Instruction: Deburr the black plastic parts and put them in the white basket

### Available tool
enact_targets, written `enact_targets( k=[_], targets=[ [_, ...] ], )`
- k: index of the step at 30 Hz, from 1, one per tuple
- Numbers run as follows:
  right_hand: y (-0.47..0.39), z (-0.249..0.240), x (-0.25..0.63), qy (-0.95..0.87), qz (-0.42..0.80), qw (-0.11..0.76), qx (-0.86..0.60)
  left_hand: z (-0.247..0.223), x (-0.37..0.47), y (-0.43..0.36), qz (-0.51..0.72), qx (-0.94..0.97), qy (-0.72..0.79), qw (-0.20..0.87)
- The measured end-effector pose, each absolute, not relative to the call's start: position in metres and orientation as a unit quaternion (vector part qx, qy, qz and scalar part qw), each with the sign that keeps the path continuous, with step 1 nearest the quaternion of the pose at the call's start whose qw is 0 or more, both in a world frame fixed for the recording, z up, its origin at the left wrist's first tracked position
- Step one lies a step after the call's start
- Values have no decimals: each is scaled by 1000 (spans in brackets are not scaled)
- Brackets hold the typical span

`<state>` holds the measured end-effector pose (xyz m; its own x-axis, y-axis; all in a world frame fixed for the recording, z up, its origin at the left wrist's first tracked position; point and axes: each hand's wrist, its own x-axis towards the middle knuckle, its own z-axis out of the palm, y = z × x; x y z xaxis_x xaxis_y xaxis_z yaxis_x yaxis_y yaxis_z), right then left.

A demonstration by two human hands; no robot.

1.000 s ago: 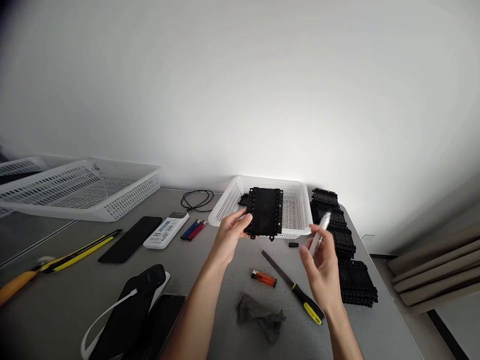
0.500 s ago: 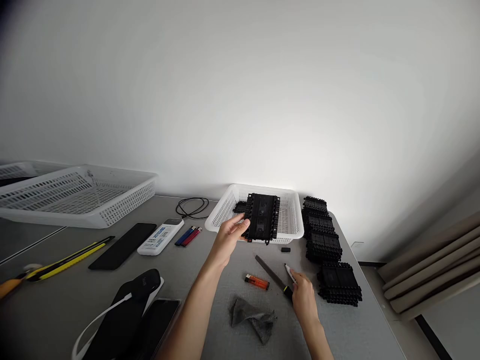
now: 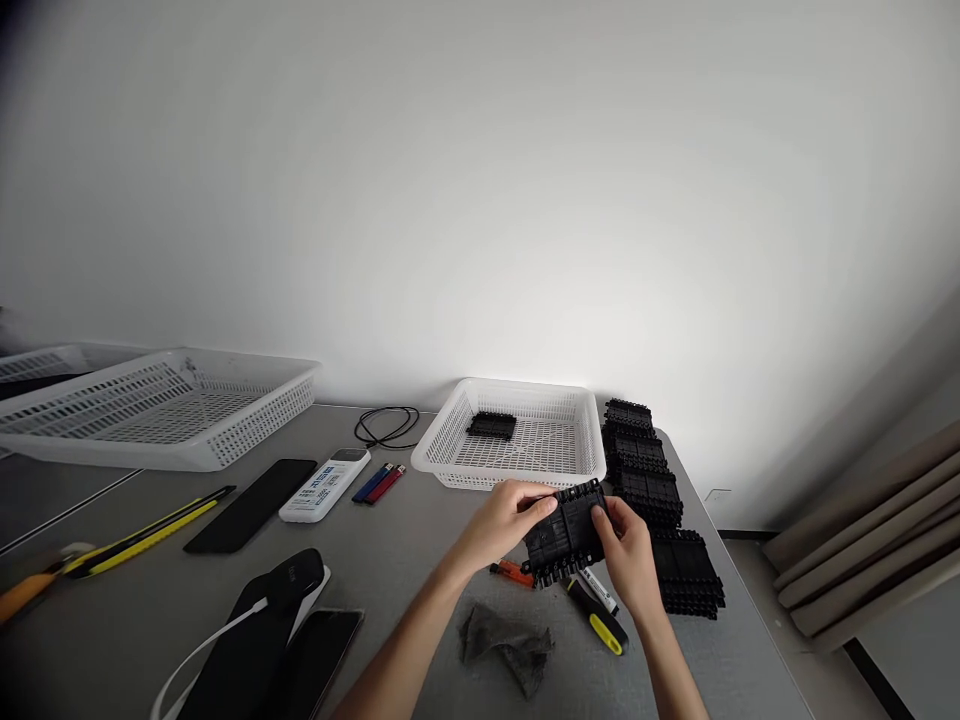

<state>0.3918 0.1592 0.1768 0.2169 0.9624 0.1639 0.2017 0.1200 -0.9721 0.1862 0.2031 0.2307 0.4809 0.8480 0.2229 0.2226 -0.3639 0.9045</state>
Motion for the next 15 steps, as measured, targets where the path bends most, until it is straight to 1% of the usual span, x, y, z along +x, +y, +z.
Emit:
enact_targets(
  k=[3, 5, 8, 11, 15],
  targets=[
    [182, 197, 390, -547, 350, 539, -536, 238, 183, 211, 397, 720, 367, 435],
    [205, 207, 388, -542, 342, 565, -518, 246, 176, 223, 419, 700, 382, 434],
    [251, 216, 379, -495, 327, 596, -542, 257, 167, 251, 454, 687, 423, 378],
    [304, 214, 366, -468, 336, 560, -596, 261, 167, 295, 418, 687, 512, 304],
    [365, 197, 351, -461, 336, 489, -660, 247, 174, 372, 348, 669, 580, 308]
  ],
)
